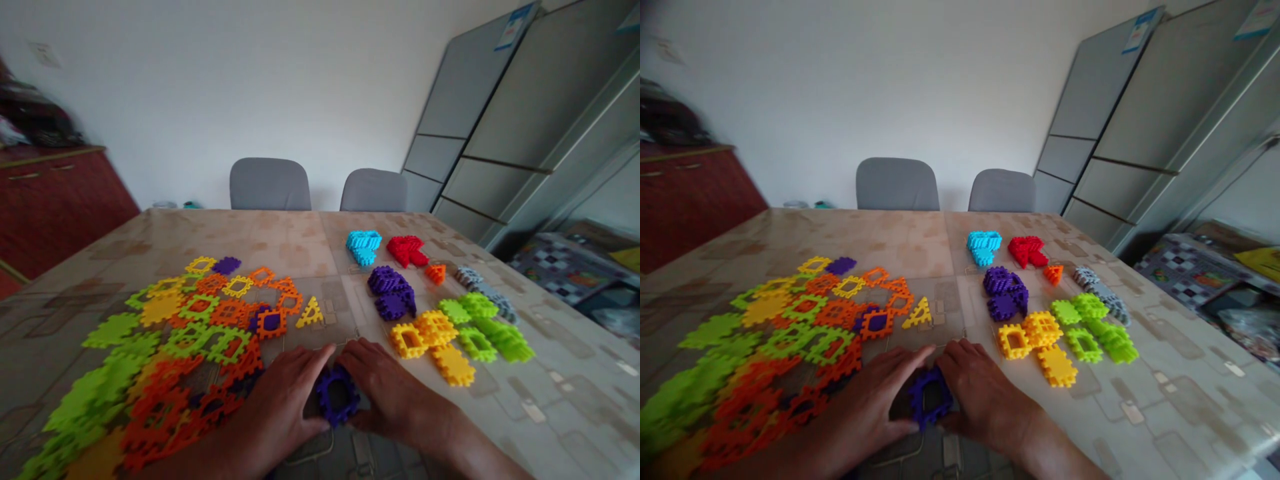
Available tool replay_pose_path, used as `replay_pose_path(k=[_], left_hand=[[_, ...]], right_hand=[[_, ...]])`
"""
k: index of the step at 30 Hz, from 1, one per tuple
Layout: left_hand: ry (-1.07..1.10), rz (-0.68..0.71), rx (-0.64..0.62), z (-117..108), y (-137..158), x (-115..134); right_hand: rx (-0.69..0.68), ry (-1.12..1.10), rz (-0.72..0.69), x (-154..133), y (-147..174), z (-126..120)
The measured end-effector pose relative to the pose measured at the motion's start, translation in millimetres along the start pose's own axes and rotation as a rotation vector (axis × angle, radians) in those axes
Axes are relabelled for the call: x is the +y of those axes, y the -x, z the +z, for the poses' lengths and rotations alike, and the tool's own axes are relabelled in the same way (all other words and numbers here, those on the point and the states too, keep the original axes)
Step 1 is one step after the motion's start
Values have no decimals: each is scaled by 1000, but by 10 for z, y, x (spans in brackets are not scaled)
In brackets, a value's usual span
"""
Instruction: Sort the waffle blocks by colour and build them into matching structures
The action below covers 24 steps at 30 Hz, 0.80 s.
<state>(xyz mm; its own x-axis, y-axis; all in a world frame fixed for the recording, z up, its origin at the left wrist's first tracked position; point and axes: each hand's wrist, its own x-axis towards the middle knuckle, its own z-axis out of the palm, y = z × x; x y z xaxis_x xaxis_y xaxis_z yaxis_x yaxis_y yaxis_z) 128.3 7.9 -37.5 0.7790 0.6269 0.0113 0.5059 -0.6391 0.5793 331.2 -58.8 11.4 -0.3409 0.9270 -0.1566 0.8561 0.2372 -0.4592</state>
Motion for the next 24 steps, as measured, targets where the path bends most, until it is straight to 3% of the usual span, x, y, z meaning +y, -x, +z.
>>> replay_pose_path(k=[13, 19, 24], left_hand=[[-3, 33, -13, 5, -32, 114], [-42, 95, 9, 82, -28, 91], [-96, 141, 43, 2, -110, 119]], right_hand=[[-17, -25, 50, 34, 50, 26], [13, 14, -18, 109, -10, 90], [45, 18, -46, 118, -13, -55]])
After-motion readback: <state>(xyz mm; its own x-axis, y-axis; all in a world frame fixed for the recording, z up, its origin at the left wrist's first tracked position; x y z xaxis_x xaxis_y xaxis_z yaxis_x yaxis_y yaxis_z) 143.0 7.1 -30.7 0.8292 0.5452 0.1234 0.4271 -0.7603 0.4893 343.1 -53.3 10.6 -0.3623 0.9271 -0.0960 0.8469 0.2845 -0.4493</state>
